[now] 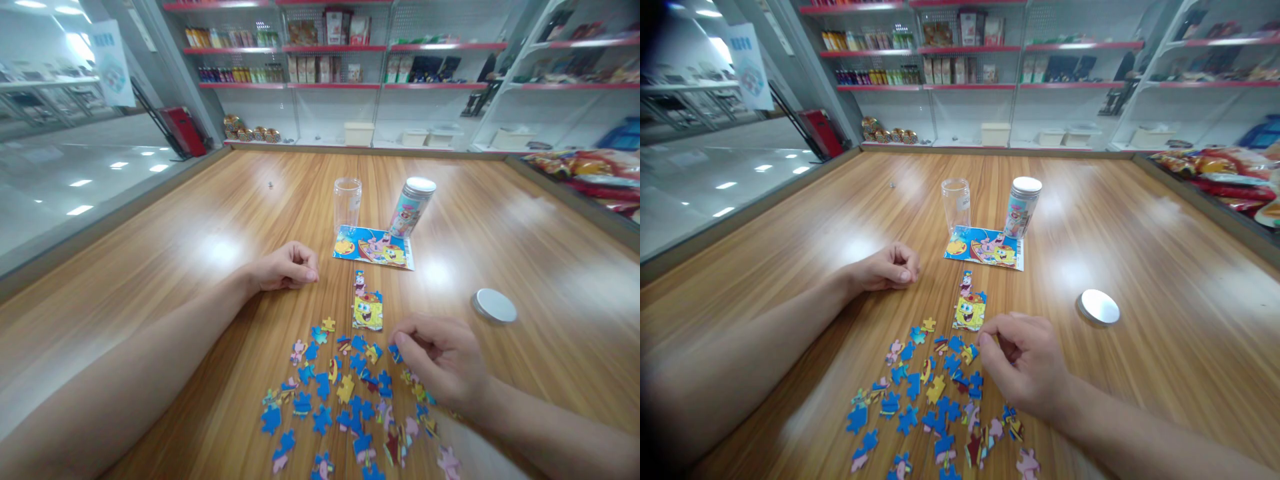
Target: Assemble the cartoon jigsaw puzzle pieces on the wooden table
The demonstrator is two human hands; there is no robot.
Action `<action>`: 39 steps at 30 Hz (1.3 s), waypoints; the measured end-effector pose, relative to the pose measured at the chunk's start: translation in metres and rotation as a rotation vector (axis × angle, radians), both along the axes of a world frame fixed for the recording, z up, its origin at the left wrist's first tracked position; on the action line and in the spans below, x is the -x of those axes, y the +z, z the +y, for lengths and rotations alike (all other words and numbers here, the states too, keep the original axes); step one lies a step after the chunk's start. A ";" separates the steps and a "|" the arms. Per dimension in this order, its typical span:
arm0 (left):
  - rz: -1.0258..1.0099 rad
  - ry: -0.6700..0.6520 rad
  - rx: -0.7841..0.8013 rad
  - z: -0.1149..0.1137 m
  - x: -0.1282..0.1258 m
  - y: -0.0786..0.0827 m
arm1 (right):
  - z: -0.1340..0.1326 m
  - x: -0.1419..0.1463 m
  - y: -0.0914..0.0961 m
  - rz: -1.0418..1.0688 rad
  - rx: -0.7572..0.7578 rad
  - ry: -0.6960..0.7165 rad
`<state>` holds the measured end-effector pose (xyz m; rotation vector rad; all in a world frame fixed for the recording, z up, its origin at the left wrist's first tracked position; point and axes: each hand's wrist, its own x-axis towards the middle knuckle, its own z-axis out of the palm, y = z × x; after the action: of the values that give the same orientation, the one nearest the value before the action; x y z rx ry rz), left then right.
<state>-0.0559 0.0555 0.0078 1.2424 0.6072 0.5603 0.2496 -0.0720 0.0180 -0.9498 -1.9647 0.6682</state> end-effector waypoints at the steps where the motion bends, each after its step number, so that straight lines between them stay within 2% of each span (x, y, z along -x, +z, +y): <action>1: 0.014 -0.003 -0.005 0.000 0.000 0.000 | 0.000 0.000 0.000 0.002 0.007 0.000; 16: 0.197 -0.056 -0.174 -0.001 -0.005 0.006 | -0.001 0.000 -0.002 -0.054 -0.032 0.043; 19: 0.283 -0.173 -0.230 -0.006 -0.010 0.017 | 0.001 0.001 -0.002 -0.118 -0.104 0.057; 22: 0.412 -0.416 -0.269 -0.023 -0.024 0.042 | 0.002 0.002 -0.001 -0.142 -0.164 0.066; 23: 0.468 -0.498 -0.305 -0.032 -0.029 0.053 | 0.002 0.003 0.000 -0.145 -0.169 0.066; 25: 0.742 -0.666 -0.632 -0.051 -0.040 0.075 | 0.002 0.003 0.000 -0.143 -0.161 0.070; 27: 0.919 -0.684 -0.907 -0.069 -0.049 0.091 | 0.002 0.003 0.000 -0.132 -0.147 0.084; 29: 0.979 -0.708 -1.052 -0.083 -0.055 0.097 | 0.002 0.003 -0.001 -0.119 -0.133 0.095; 33: 1.118 -0.701 -1.184 -0.100 -0.060 0.089 | 0.002 0.003 -0.001 -0.120 -0.114 0.084; 39: 1.128 -0.638 -1.196 -0.107 -0.060 0.080 | 0.001 0.003 0.001 -0.114 -0.117 0.101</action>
<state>0.0045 -0.0515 0.0881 2.7887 0.7273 -0.5230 0.2465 -0.0709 0.0191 -0.8386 -2.1391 0.5591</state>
